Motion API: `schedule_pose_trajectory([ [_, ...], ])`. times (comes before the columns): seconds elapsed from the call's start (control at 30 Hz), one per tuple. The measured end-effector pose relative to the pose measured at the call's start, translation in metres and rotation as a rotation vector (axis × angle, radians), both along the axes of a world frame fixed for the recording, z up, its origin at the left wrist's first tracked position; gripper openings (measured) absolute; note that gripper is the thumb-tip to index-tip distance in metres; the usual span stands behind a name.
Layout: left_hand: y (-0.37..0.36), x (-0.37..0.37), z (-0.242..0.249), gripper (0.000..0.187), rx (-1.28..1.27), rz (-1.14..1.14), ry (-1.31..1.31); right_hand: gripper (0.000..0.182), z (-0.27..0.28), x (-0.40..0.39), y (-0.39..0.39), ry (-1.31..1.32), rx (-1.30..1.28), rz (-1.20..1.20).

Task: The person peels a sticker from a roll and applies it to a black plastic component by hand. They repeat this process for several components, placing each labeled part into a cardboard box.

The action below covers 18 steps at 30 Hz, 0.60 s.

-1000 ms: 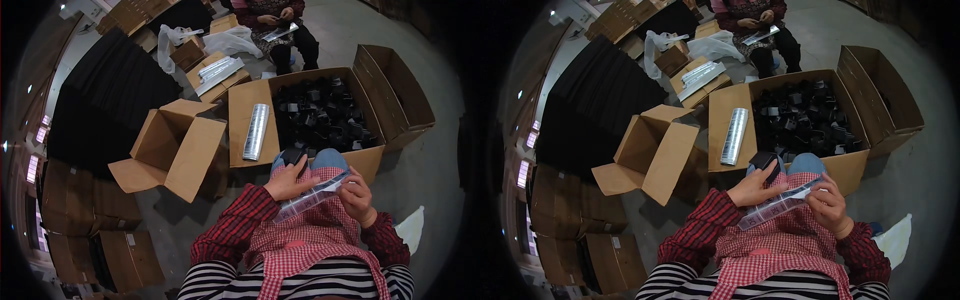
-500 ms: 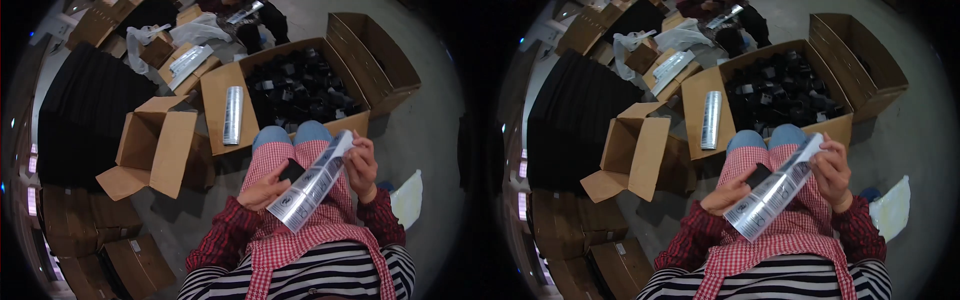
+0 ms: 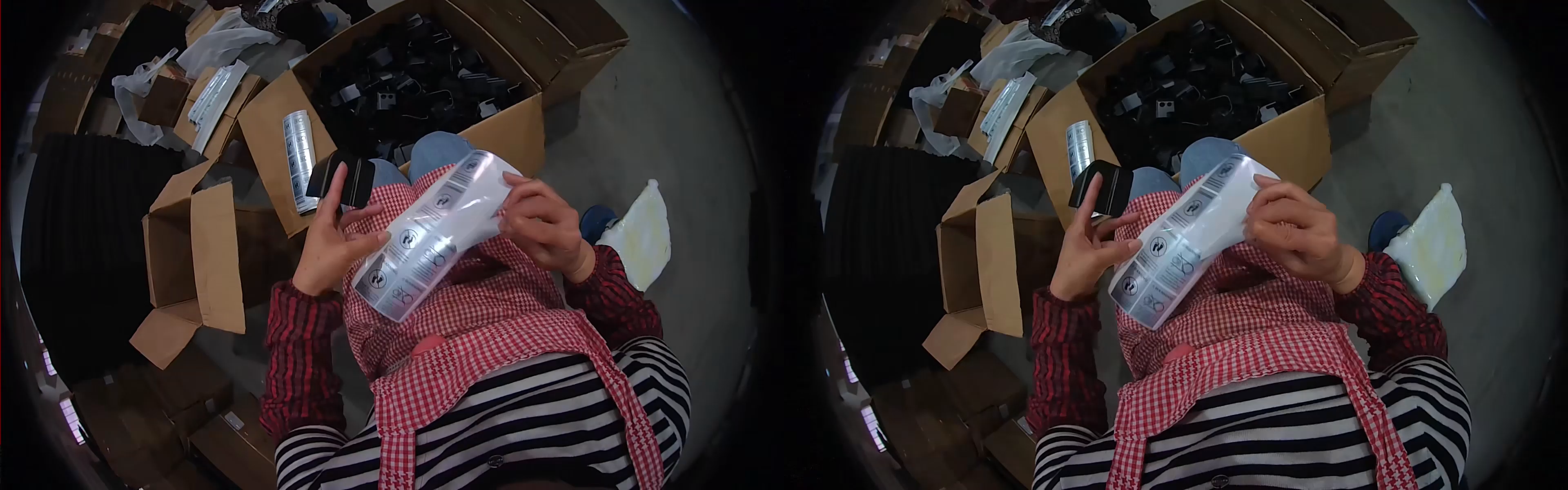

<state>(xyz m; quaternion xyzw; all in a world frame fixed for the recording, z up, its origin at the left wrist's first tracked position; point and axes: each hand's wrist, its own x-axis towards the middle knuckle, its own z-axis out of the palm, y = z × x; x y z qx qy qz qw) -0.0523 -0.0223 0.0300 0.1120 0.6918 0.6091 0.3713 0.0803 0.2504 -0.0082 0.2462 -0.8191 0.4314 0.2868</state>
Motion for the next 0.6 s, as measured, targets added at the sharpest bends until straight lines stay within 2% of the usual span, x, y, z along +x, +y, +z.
schedule_pose_trajectory([
  [0.07, -0.006, -0.013, -0.019, 0.104, -0.329, -0.16, 0.332, 0.028, 0.004, 0.009, 0.001, -0.052, -0.024, 0.06],
  [0.1, -0.009, -0.018, -0.029, 0.104, -0.329, -0.159, 0.329, 0.028, 0.005, 0.013, -0.001, -0.103, -0.048, 0.12],
  [0.17, -0.014, -0.025, -0.042, 0.094, -0.44, -0.385, 0.731, 0.029, 0.006, 0.018, -0.005, -0.114, -0.051, 0.101],
  [0.2, -0.013, -0.024, -0.035, 0.076, -0.426, -0.377, 0.726, 0.03, 0.006, 0.019, -0.007, -0.122, -0.055, 0.079],
  [0.23, -0.015, -0.027, -0.042, 0.076, -0.426, -0.379, 0.727, 0.03, 0.007, 0.017, -0.008, -0.122, -0.055, 0.077],
  [0.3, -0.022, -0.037, -0.061, 0.062, -0.278, -0.215, 0.581, 0.036, 0.011, 0.012, -0.008, -0.107, -0.093, 0.004],
  [0.33, -0.009, -0.026, -0.05, 0.054, -0.026, -0.057, 0.484, 0.036, 0.013, 0.007, -0.011, -0.108, -0.09, 0.001],
  [0.37, 0.004, -0.016, -0.039, 0.054, -0.023, -0.055, 0.486, 0.037, 0.015, 0.0, -0.015, -0.079, -0.188, -0.012],
  [0.43, 0.023, 0.005, -0.018, 0.051, 0.341, 0.202, 0.219, 0.038, 0.021, -0.015, -0.023, -0.053, -0.285, -0.017],
  [0.47, 0.027, 0.01, -0.015, 0.061, 0.373, 0.175, 0.168, 0.037, 0.026, -0.023, -0.025, -0.11, -0.368, 0.009],
  [0.53, 0.031, 0.021, -0.011, 0.066, 0.439, 0.175, 0.068, 0.035, 0.03, -0.038, -0.035, -0.175, -0.442, 0.041],
  [0.6, 0.035, 0.03, -0.011, 0.079, 0.546, 0.192, -0.061, 0.031, 0.031, -0.05, -0.044, -0.436, -0.812, 0.136],
])
